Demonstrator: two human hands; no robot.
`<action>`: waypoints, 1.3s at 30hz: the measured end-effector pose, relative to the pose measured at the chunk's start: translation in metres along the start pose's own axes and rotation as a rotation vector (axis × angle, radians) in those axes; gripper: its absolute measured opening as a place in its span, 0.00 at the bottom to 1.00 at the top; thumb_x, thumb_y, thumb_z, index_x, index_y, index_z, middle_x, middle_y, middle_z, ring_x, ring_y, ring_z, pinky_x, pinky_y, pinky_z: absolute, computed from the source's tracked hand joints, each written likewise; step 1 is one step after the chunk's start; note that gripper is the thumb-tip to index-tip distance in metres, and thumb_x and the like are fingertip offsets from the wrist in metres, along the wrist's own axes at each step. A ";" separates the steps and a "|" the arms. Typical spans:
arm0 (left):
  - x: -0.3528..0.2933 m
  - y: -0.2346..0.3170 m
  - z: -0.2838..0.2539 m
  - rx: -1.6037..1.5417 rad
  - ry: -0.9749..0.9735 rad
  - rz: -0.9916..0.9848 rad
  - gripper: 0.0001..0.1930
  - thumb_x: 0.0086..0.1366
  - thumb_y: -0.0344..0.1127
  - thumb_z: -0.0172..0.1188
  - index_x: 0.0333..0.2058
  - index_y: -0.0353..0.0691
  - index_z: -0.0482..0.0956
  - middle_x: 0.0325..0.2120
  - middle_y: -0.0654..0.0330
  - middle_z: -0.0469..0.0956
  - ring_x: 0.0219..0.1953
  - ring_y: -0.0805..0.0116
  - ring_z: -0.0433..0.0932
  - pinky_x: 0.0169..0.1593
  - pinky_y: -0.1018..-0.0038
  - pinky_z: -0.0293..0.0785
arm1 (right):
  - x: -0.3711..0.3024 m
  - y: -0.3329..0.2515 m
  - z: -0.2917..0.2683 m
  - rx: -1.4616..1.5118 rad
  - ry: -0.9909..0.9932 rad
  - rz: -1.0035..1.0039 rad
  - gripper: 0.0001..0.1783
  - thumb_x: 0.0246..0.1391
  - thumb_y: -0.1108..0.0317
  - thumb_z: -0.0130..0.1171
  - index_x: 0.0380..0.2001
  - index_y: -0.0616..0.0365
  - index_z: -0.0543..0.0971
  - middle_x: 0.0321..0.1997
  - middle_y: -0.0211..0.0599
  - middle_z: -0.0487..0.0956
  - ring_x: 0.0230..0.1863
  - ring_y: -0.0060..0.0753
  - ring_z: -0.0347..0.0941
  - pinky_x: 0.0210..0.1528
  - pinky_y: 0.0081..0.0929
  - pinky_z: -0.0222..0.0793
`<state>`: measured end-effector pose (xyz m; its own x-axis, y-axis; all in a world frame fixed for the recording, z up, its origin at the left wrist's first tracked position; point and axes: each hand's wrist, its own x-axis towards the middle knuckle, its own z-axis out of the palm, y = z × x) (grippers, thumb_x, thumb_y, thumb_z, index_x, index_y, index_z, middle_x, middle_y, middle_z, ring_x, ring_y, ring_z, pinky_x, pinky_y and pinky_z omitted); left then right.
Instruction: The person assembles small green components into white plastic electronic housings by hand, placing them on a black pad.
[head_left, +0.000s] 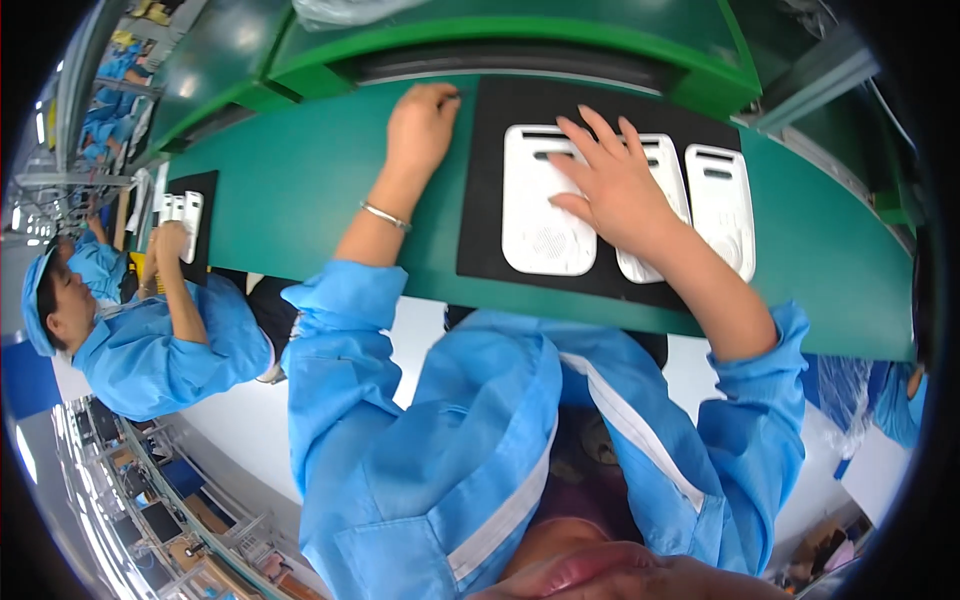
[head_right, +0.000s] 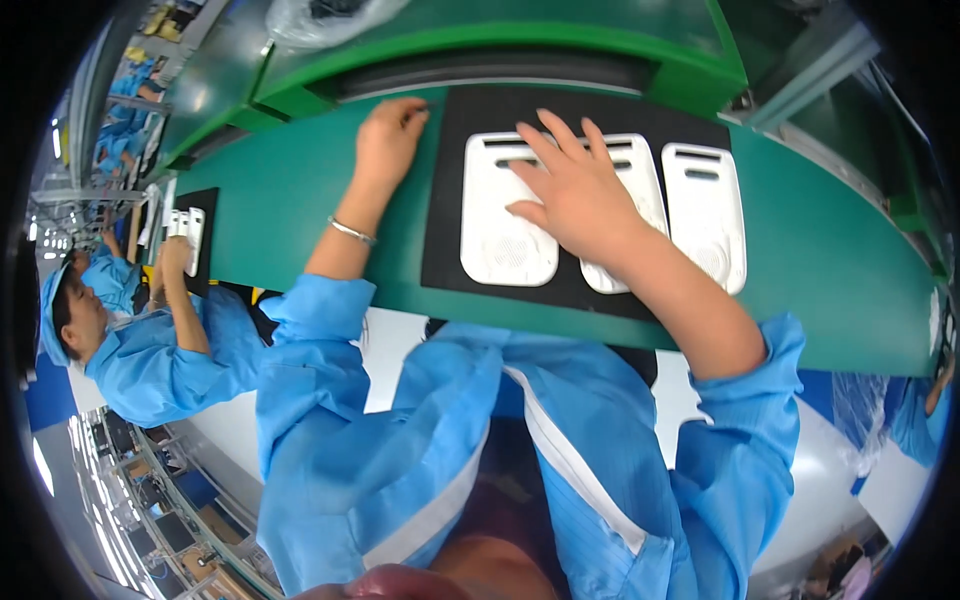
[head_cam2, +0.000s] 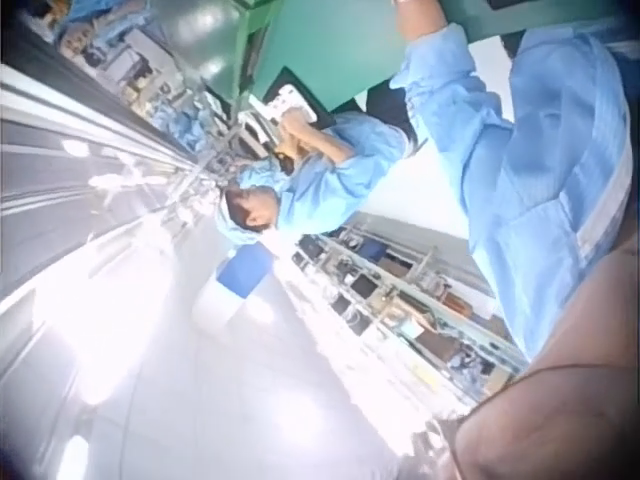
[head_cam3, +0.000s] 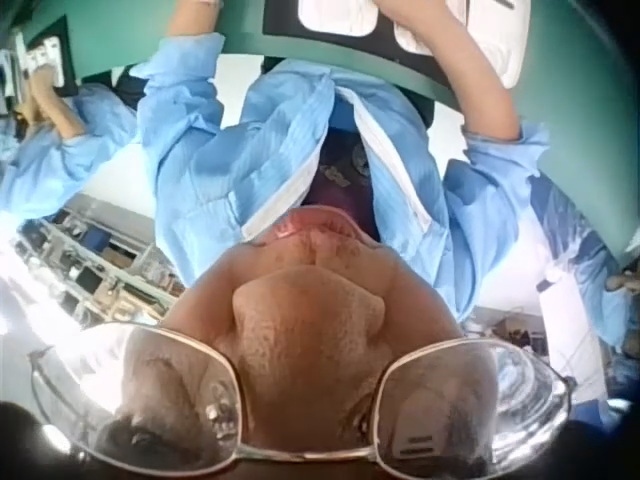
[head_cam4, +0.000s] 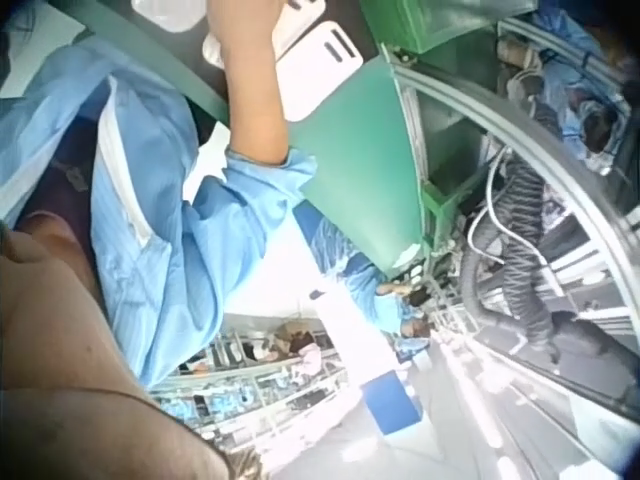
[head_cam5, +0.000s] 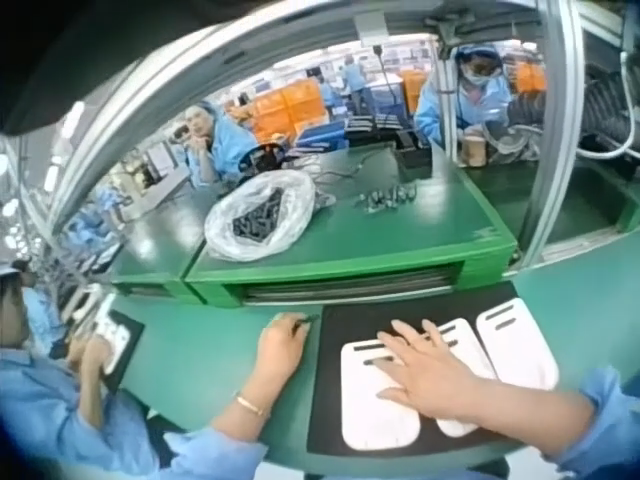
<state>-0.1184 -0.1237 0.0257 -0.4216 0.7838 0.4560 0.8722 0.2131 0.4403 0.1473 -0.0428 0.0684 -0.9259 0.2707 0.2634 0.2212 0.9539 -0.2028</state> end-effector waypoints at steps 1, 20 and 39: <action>0.002 0.005 -0.011 -0.064 0.019 -0.024 0.09 0.55 0.31 0.62 0.36 0.38 0.80 0.31 0.55 0.79 0.32 0.62 0.78 0.37 0.72 0.74 | 0.002 -0.004 -0.006 0.041 0.008 0.013 0.23 0.50 0.57 0.60 0.48 0.54 0.75 0.64 0.43 0.60 0.68 0.48 0.48 0.66 0.55 0.42; 0.025 0.058 -0.034 -0.275 0.096 0.400 0.12 0.58 0.34 0.61 0.41 0.41 0.80 0.41 0.54 0.77 0.42 0.59 0.78 0.45 0.70 0.73 | -0.001 0.009 0.038 -0.064 0.080 0.037 0.23 0.54 0.53 0.56 0.50 0.53 0.75 0.64 0.42 0.61 0.69 0.44 0.48 0.67 0.51 0.41; -0.042 0.101 0.029 0.015 -0.272 0.451 0.28 0.57 0.51 0.59 0.54 0.44 0.71 0.59 0.47 0.60 0.64 0.49 0.52 0.62 0.51 0.47 | -0.062 0.072 0.027 -0.251 0.030 0.221 0.24 0.56 0.49 0.52 0.53 0.44 0.73 0.67 0.35 0.58 0.70 0.42 0.45 0.69 0.47 0.38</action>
<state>-0.0055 -0.1182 0.0289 0.0746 0.9221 0.3797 0.9565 -0.1739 0.2344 0.2120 0.0052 0.0118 -0.8386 0.4748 0.2669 0.4877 0.8728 -0.0204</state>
